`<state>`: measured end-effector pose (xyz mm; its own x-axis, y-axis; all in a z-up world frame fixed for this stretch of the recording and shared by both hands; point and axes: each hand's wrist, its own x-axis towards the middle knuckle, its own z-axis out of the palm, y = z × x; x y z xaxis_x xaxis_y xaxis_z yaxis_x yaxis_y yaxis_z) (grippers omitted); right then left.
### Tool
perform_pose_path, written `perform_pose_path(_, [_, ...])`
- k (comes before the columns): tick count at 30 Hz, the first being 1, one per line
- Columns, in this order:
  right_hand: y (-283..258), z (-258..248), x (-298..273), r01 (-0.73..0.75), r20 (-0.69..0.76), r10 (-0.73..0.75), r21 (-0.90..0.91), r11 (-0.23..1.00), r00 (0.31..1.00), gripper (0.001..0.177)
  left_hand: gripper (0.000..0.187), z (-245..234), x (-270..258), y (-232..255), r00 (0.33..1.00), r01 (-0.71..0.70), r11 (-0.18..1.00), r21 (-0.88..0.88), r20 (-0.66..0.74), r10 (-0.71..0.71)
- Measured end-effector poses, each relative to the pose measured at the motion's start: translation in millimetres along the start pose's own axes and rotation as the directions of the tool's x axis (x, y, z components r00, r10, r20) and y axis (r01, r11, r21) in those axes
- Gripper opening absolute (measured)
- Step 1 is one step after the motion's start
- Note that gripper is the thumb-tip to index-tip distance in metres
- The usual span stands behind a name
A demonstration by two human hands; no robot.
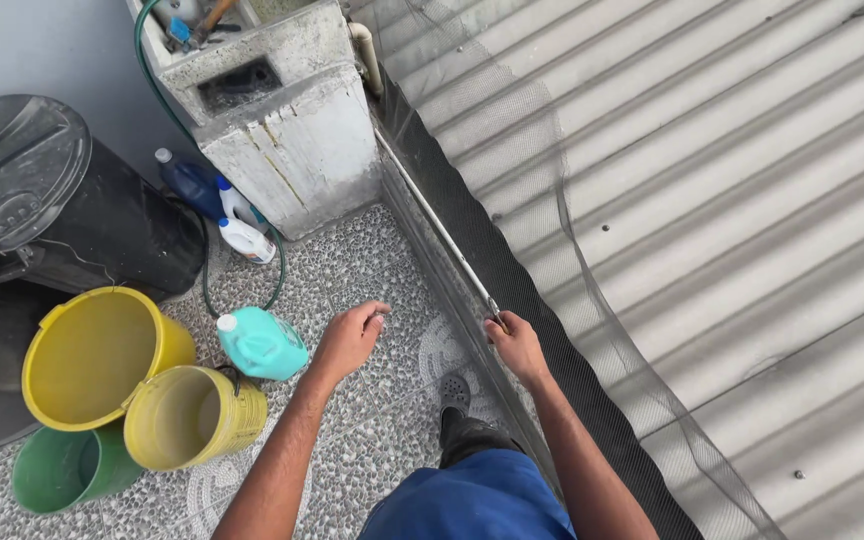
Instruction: The person attaches a mesh net to a metal frame and a wall by hand, using a pair of pliers to twist and tighten wire ties.
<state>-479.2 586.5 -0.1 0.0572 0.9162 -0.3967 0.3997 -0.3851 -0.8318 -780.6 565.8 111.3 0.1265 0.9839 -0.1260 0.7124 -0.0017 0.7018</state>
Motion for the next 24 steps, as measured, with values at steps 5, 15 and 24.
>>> perform_pose_path(5, [-56.1, 4.7, 69.3, 0.014, 0.006, -0.014, 0.017, 1.000, 1.000, 0.030, 0.029, -36.2, 89.6, -6.6, 0.999, -0.044, 0.999, 0.009, 0.009, 0.044])
perform_pose_path(15, [-107.8, 20.4, 141.4, -0.070, -0.116, 0.077, 0.058, 0.996, 0.990, 0.027, 0.023, -83.2, 239.4, -54.0, 0.971, -0.177, 0.984, 0.023, 0.166, 0.171])
perform_pose_path(24, [-76.0, 64.7, 170.0, -0.206, -0.436, 0.278, 0.205, 0.957, 0.856, 0.029, 0.023, -68.0, 397.5, -36.9, 0.723, -0.602, 0.797, 0.046, 0.454, 0.520])
